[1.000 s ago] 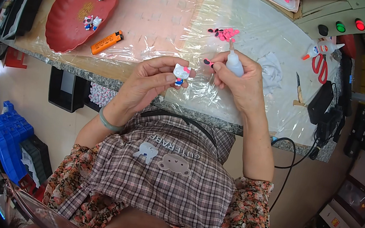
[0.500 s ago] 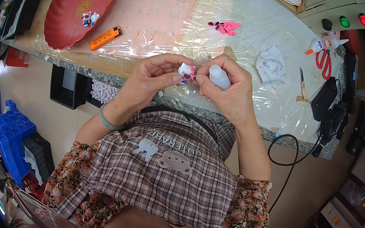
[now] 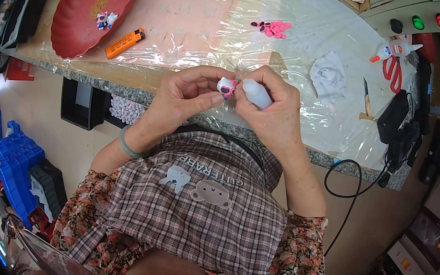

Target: Glue small accessories onto toy figurines at a factory workbench.

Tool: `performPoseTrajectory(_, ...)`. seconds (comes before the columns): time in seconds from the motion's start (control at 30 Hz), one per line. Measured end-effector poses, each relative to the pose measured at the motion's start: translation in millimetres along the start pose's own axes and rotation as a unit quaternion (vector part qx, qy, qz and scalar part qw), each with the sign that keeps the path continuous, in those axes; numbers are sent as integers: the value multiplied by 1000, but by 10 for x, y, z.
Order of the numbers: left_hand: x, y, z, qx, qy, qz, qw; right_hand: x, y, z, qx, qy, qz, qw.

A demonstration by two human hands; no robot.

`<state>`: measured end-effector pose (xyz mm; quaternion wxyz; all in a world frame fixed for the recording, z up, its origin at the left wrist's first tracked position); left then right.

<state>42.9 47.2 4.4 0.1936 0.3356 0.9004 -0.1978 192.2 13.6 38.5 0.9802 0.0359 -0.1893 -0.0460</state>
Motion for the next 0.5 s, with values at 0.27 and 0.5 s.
performPoseTrajectory(0.27, 9, 10, 14, -35, 12, -26, 999, -50, -37, 74, 65, -44, -39, 996)
performPoseTrajectory(0.5, 13, -4, 32, -46, 35, -13, 998, -60, -81, 106, 71, -70, -29, 995)
Point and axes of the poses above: each hand's wrist, its own y-axis towards the middle knuckle, its own x-axis out of the back of the hand, z = x × y, the point moved 6 cm from there along y, towards the middle knuckle, and after that the axes turned 7 degrees about x, right-handed, at the moved point
